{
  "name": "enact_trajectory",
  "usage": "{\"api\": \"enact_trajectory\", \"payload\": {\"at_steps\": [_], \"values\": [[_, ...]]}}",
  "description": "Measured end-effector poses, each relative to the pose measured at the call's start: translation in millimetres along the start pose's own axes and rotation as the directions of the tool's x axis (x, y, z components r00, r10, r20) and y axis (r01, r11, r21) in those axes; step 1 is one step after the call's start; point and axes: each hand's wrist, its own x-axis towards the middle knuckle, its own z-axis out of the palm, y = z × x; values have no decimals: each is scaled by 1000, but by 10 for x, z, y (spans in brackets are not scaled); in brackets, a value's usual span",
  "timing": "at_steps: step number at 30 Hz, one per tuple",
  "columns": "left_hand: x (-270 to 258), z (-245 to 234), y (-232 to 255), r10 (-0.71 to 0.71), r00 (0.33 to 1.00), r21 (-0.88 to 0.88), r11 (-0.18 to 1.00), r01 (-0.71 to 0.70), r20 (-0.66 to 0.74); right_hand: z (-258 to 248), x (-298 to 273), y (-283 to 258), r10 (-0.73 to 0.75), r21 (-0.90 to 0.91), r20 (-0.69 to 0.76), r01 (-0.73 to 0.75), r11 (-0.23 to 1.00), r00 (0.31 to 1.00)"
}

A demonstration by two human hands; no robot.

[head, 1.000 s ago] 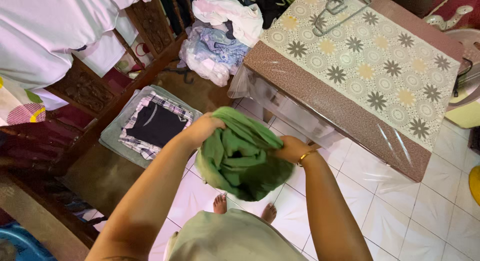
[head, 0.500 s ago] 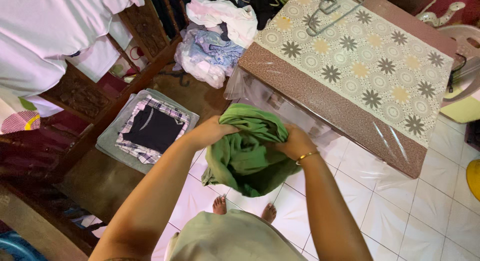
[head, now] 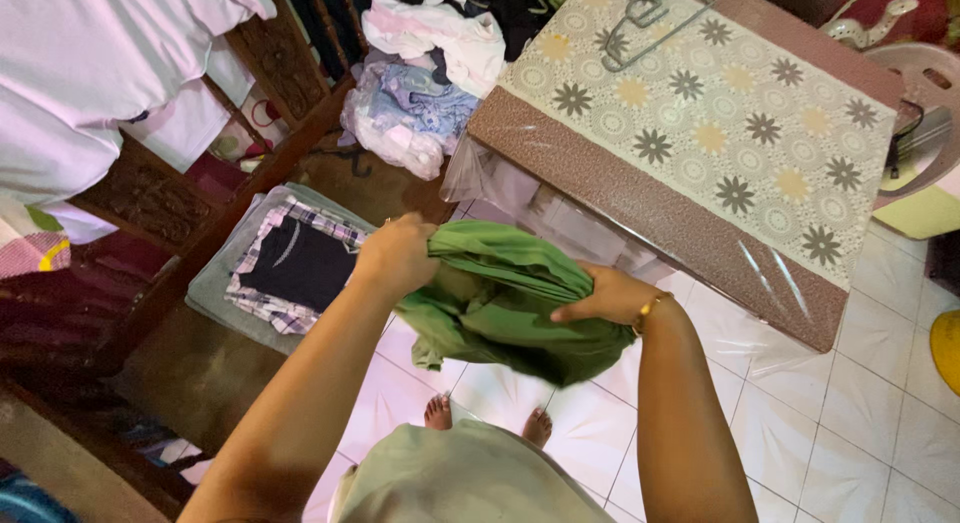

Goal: The person moves a dark shirt onto a pile, then picks up a green t-shirt, spreads it across a table, and folds it.

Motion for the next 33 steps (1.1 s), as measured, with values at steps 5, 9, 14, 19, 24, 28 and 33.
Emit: {"api": "enact_trajectory", "payload": {"at_steps": [5, 9, 14, 19, 24, 28, 33], "values": [[172, 453, -197, 7, 976, -830, 527, 183, 219, -15, 256, 297, -273, 118, -23, 274, 954, 962], [-7, 315, 72, 21, 986, -842, 524, 132, 168, -139, 327, 369, -110, 661, -102, 150, 735, 989], [-105, 77, 327, 45, 943, -878, 383, 288, 329, -590, 313, 17, -312, 235, -183, 349, 907, 932], [22, 336, 743, -75, 943, -943, -111, 314, 323, -207, 421, 57, -767, -84, -532, 879, 470, 360], [122, 565, 1064, -152, 938, -946, -149, 289, 310, 403, 773, 174, -746, -200, -571, 824, 531, 342], [-48, 399, 1006, -189, 972, -989, -81, 124, 137, 107, 1176, 395, -720, -194, -242, 695, 693, 650], [-150, 326, 810, -498, 867, -680, 629, 377, 20, -170, 1301, 351, -369, 516, 62, 287, 807, 927]]}}
